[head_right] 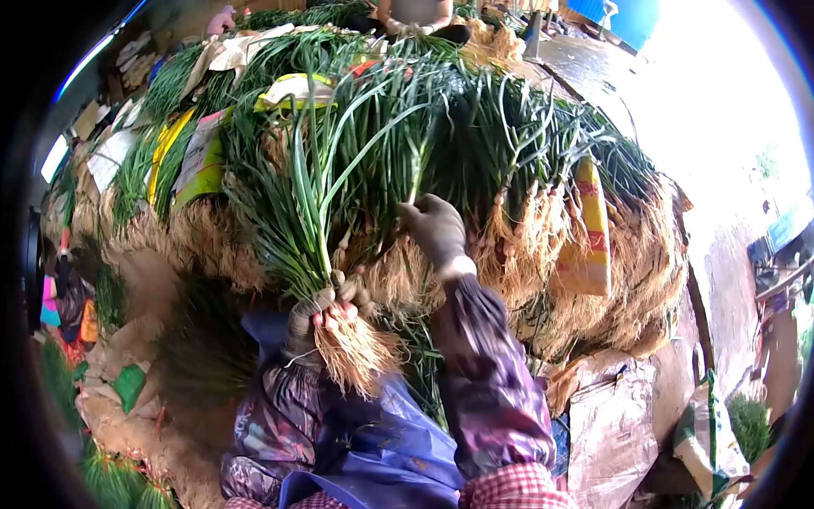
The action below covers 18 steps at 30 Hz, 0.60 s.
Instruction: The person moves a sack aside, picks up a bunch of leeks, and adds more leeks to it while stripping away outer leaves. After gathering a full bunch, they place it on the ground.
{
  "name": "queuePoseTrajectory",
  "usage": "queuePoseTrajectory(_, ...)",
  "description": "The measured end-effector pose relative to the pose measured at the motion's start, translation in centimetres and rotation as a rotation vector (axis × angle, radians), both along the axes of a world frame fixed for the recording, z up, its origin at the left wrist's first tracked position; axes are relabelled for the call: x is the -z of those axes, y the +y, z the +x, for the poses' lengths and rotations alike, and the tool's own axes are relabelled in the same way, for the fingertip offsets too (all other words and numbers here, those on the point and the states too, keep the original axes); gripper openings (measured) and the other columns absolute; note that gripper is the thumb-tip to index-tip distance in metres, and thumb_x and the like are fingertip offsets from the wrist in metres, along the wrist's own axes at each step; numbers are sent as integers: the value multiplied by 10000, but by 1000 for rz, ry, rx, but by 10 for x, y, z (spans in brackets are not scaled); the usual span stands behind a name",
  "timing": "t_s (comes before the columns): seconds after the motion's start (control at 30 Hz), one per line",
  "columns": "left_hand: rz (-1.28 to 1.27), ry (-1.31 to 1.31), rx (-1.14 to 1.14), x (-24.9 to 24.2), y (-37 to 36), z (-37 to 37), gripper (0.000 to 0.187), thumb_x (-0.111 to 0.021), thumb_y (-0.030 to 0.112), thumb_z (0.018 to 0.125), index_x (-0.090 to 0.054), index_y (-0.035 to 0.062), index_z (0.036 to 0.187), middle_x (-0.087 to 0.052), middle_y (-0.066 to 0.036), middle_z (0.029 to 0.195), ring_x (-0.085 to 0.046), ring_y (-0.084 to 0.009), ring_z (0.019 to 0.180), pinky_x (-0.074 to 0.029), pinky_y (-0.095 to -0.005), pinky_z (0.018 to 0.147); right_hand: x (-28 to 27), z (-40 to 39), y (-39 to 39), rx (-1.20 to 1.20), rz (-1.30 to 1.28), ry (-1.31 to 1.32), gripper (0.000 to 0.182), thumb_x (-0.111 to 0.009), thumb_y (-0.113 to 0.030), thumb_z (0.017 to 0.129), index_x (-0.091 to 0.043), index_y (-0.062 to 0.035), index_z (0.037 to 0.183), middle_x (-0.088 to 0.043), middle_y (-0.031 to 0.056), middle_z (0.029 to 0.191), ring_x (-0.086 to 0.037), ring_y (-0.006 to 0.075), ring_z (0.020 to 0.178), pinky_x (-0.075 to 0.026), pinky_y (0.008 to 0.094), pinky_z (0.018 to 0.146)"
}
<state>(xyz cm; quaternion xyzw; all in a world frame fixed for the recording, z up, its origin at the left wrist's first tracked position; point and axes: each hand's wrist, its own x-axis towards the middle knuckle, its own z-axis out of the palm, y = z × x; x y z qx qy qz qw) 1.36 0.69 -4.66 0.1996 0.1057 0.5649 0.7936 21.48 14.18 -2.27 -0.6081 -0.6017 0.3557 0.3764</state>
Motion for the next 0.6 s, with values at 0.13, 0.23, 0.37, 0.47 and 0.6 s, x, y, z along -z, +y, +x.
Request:
queuePoseTrajectory(0.13, -186, 216, -69, -7, -7, 0, 306, -636, 148, 826, -562, -23, 1069, -603, -97, 747, -566, -173, 614, -494, -278, 610, -1, -7, -89, -347, -71, 675, 228, -605, -136, 888, -586, 32, 1041, -667, 107, 867, -643, 151, 719, -557, 299, 660)
queuePoseTrajectory(0.23, -232, 234, 30, 6, -7, 0, 233, -636, 156, 803, -586, -39, 920, -571, -62, 712, -569, -147, 600, -488, -252, 576, -2, -23, -139, -371, -390, 788, 365, -605, -134, 895, -537, 19, 1219, -671, 79, 923, -627, 135, 831, -532, 273, 733)
queuePoseTrajectory(0.37, -147, 505, -112, -6, -14, 14, 191, -621, 147, 789, -603, -13, 892, -594, -61, 701, -546, -90, 553, -454, -196, 511, -1, 1, -115, -279, -430, 393, 400, -672, -295, 854, -602, 39, 1061, -660, 74, 839, -612, 137, 756, -508, 264, 666)
queuePoseTrajectory(0.47, -158, 504, -8, -11, -18, 13, 173, -627, 155, 795, -612, -12, 838, -606, -73, 642, -551, -108, 519, -458, -201, 481, 6, -33, -99, -190, -69, 441, 437, -691, -373, 827, -628, 35, 970, -644, 66, 719, -585, 144, 622, -478, 292, 583)
queuePoseTrajectory(0.6, -224, 439, 48, 37, -13, 10, 178, -638, 169, 806, -635, -6, 778, -613, -78, 656, -575, -144, 576, -474, -265, 573, 20, -58, -94, -37, 481, -421, 87, -630, -201, 814, -630, -120, 844, -578, 169, 683, -574, 373, 631, -460, 409, 545)
